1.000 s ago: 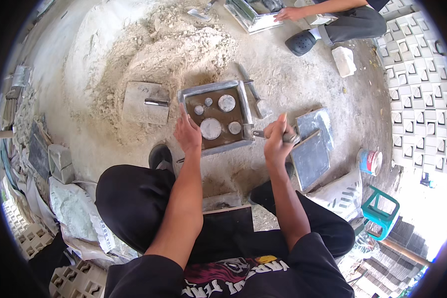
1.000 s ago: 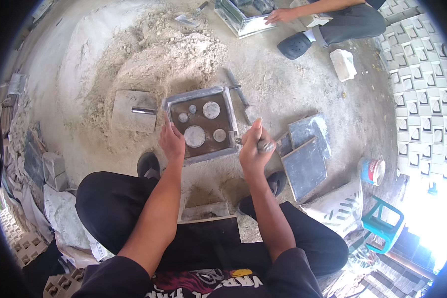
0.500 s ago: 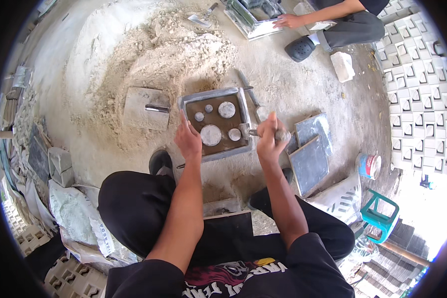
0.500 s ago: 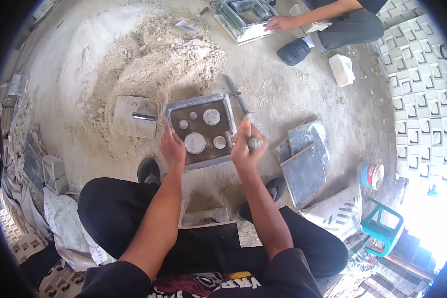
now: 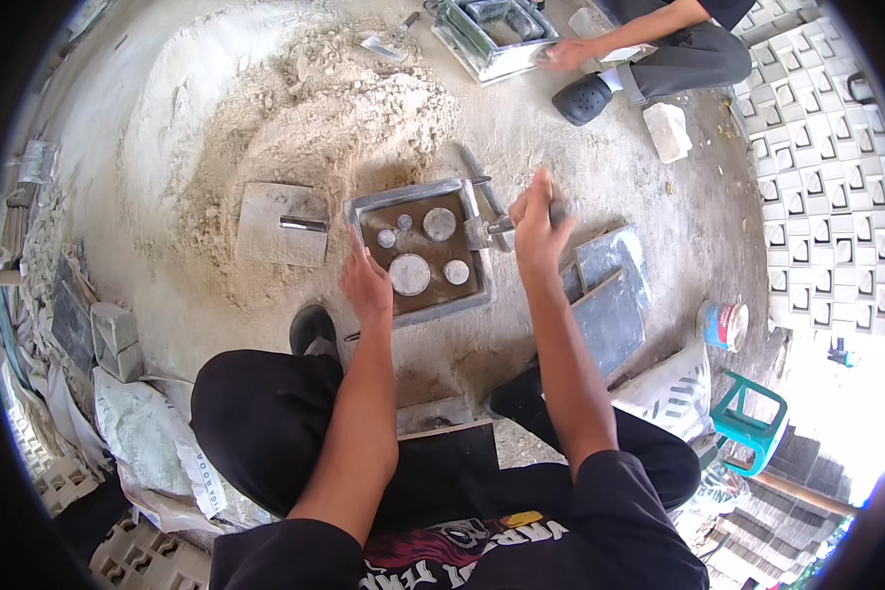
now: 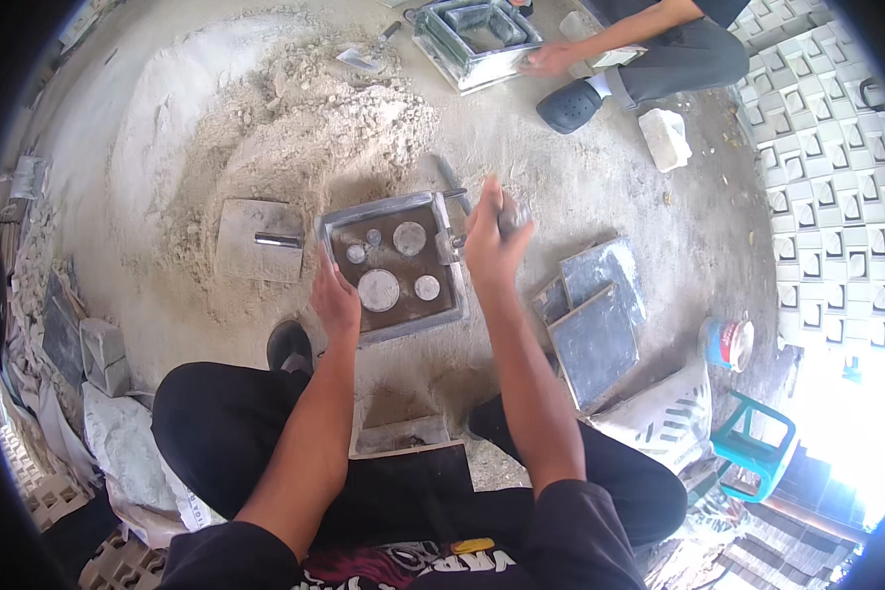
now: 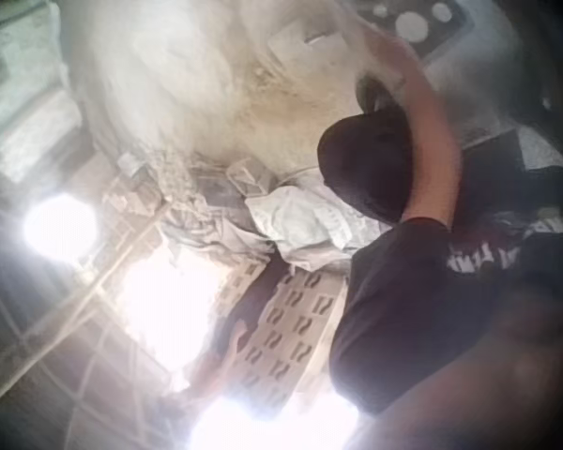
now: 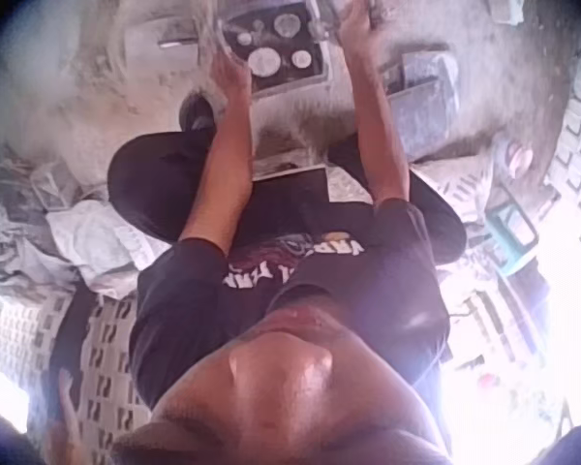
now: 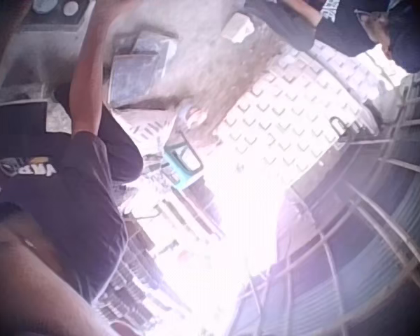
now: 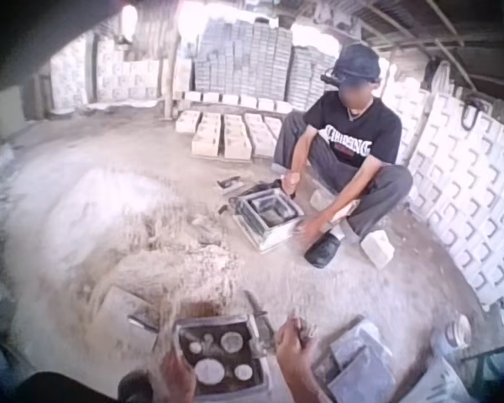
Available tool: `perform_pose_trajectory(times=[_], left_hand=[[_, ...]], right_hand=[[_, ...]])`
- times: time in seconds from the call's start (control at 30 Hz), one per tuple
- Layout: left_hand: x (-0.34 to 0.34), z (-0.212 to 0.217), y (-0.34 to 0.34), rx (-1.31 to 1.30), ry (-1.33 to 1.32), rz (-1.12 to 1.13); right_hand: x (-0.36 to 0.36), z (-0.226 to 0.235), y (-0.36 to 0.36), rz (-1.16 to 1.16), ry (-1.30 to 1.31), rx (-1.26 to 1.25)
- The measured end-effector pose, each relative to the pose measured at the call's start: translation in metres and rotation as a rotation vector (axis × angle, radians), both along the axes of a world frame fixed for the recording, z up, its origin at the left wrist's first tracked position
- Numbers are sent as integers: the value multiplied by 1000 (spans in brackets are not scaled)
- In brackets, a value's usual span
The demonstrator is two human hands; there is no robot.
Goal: The person uses a mold to manufacture blocks by hand, filling the mold with sand from a large pile, packing it down with a tool, and leveling the surface.
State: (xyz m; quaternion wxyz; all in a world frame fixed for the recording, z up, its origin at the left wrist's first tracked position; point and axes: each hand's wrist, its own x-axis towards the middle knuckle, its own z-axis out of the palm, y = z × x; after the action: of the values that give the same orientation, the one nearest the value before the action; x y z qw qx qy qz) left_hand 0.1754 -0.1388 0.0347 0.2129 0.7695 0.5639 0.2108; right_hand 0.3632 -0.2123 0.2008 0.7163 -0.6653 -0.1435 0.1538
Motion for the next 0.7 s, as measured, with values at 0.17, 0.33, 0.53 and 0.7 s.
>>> perform_pose_trajectory(times=[0.17,0.33,0.53,0.7], left_hand=[[3,-2,-2,-28,18,15],[5,3,-1,2,-15,-16],[1,10,-3,-73,51,-4],[7,-6,1,-13,10,19]], right_hand=[[6,-30,2,125,-133,-39],[-5,-18,3,82,-216,2],[-10,-3,7,5,-78,23],[4,-10,15,229,-58,-85]])
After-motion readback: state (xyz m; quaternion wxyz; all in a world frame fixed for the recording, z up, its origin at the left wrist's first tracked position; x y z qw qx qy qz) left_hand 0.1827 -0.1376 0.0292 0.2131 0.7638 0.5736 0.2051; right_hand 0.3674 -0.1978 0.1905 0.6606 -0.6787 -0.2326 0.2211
